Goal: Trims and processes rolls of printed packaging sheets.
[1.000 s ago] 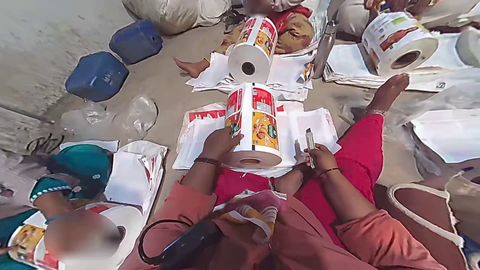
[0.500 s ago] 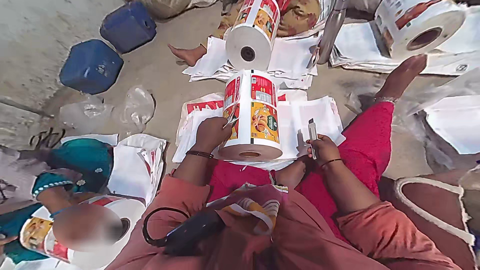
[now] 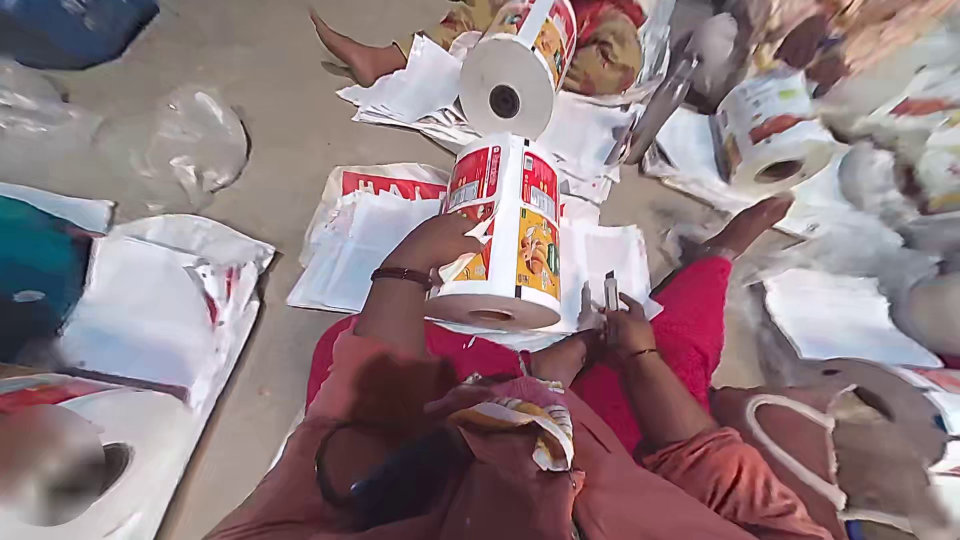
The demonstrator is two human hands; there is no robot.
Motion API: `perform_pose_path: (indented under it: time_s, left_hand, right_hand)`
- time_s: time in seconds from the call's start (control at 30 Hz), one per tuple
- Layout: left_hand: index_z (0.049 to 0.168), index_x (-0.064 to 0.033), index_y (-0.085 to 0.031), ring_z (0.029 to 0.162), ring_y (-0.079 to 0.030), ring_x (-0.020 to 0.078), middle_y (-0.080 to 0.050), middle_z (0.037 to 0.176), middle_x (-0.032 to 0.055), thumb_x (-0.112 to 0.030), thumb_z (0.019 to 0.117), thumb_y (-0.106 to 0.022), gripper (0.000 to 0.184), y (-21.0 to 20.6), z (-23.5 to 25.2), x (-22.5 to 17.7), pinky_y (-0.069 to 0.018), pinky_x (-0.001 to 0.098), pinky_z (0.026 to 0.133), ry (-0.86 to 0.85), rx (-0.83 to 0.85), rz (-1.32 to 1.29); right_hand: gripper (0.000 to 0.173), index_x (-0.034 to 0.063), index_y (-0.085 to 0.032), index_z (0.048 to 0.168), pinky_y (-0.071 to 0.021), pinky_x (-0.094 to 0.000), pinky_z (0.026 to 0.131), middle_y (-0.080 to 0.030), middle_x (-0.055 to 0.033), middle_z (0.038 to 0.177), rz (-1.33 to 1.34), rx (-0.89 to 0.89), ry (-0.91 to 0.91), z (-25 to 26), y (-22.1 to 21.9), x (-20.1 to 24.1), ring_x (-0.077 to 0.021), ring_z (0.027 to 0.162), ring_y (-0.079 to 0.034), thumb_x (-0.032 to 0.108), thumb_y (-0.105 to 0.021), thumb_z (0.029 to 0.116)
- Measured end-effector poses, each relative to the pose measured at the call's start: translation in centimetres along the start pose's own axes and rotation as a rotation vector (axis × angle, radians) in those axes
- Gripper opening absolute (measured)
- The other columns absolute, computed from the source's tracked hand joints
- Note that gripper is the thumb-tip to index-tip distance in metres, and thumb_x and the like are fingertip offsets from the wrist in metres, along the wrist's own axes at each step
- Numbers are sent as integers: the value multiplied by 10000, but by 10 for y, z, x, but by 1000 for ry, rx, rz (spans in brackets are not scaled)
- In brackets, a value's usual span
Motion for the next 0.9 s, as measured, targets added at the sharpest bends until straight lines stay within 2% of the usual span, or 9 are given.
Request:
perform_pose_path:
  time_s: [0.1,0.23,0.3,0.37,0.5,0.63,0.7,0.77,0.9]
  left_hand:
    - [1045,22,-697,968,-649,309,-684,1008,196,-266,1047,-600,303,-9,1,26,-491,581,906,-89,-72,-342]
    - [940,-24,-703,826,-638,250,-670,848,127,-300,1049,-596,316,-14,6,37,-499,545,797,-157,-88,-421]
    - [987,-11,-708,842,-649,218,-683,882,124,-276,1065,-563,312,-12,2,40,-516,500,817,-177,-119,-541]
    - [1130,-13,-702,861,-670,128,-709,970,84,-207,1057,-543,261,-17,-3,50,-572,367,817,-152,-161,-886]
    - [1130,-135,-660,672,-670,87,-702,861,17,-295,1007,-573,220,-21,-5,66,-570,264,573,-16,-233,-1297]
    - [1161,-82,-701,767,-662,144,-703,932,79,-252,1020,-589,247,-12,-10,65,-570,356,700,-74,-140,-1051]
    - [1043,-62,-716,734,-633,193,-681,865,104,-268,1034,-597,238,3,-17,67,-535,421,675,-81,-170,-763]
    - [854,-16,-665,730,-605,356,-623,783,193,-295,1039,-591,343,25,-26,83,-468,588,651,7,-293,-445]
    - [1015,82,-681,1072,-595,599,-644,1062,387,-341,1044,-552,443,68,-49,156,-403,810,849,406,-463,-184]
  right_hand:
    - [647,106,-214,1619,-503,-297,479,-662,-132,1082,-22,-43,97,-14,-6,34,-155,603,-614,9,-472,1033]
    - [572,164,-337,1592,-525,-298,503,-693,-131,1076,-163,51,256,-26,-36,118,-164,613,-636,58,-500,1054]
    - [533,197,-388,1575,-514,-298,494,-699,-108,1052,-287,123,333,-23,-62,164,-146,574,-601,93,-497,1064]
    - [548,206,-412,1569,-514,-306,487,-708,-113,1084,-414,173,350,-16,-91,200,-151,577,-604,99,-521,1043]
    - [533,217,-439,1560,-560,-374,546,-695,-158,1156,-707,193,378,9,-155,248,-205,644,-653,119,-554,1049]
    - [556,198,-434,1567,-597,-480,664,-674,-211,1199,-923,97,402,27,-190,268,-300,786,-705,117,-555,1029]
    - [560,219,-428,1570,-605,-486,688,-670,-207,1219,-960,68,370,31,-196,270,-301,817,-715,122,-542,1030]
    - [568,235,-435,1568,-603,-475,667,-677,-196,1205,-966,52,350,31,-199,269,-285,789,-711,122,-547,1022]
    - [576,238,-444,1556,-585,-435,614,-686,-177,1164,-917,24,343,29,-197,262,-250,721,-686,114,-569,1008]
Point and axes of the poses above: each hand's wrist, its own z-axis towards the middle knuckle, its own y-axis out of the back of the hand, x = y × z, the point moved 2 cm from there along z, towards the middle knuckle
